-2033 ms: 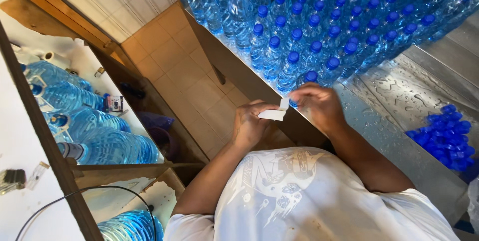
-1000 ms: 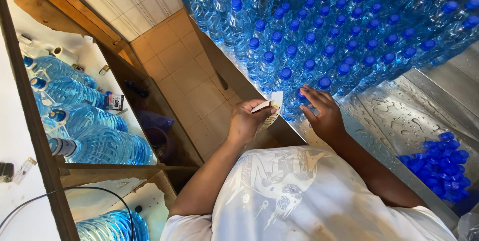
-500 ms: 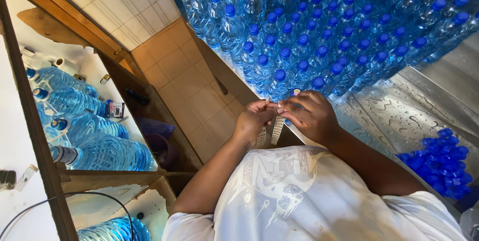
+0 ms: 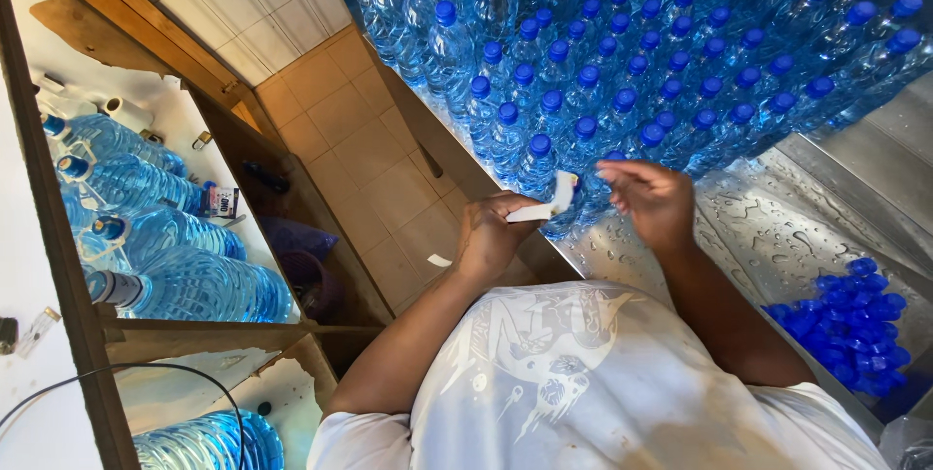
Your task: The person applies small round stickers to the caps of numerous blue water bottles arranged on a metal tray. They peel stickers from a roll and place them one by one onto the bottle caps in a repetitive sequence.
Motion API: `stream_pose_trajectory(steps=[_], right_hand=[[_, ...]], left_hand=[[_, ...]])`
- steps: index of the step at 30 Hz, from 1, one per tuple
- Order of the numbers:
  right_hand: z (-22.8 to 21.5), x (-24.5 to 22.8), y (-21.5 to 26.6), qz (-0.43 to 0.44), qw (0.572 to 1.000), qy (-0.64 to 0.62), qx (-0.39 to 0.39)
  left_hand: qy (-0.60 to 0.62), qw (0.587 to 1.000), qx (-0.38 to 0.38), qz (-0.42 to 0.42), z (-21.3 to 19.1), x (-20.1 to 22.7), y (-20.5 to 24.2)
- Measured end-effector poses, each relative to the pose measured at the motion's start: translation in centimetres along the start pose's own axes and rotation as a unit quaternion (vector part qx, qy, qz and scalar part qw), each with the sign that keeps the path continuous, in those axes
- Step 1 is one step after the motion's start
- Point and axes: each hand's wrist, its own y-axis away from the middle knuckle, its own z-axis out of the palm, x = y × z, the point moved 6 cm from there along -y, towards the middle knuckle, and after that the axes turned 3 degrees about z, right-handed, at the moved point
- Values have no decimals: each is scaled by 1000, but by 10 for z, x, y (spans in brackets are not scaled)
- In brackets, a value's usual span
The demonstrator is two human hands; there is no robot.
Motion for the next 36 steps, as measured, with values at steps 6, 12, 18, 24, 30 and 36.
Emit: stream_pose_trajectory(steps=[6, 12, 18, 24, 30, 36], right_hand=[[-29, 15, -26, -176, 965, 181, 69], [-12, 30, -19, -327, 868, 374, 7], [-10, 39, -18, -385, 837, 389, 6], [-9, 41, -12, -367, 812, 454, 3], [-9, 20, -4, -203, 925, 319, -20], [-17, 17, -3, -227, 923, 308, 45]], left_hand=[[28, 999, 20, -41, -1, -5, -7], [22, 997, 29, -61, -4, 0, -7], [16, 996, 27, -81, -4, -5, -8], [23, 995, 36, -86, -4, -10, -9], [56, 991, 47, -116, -2, -10, -8], [120, 982, 34, -141, -1, -14, -9]])
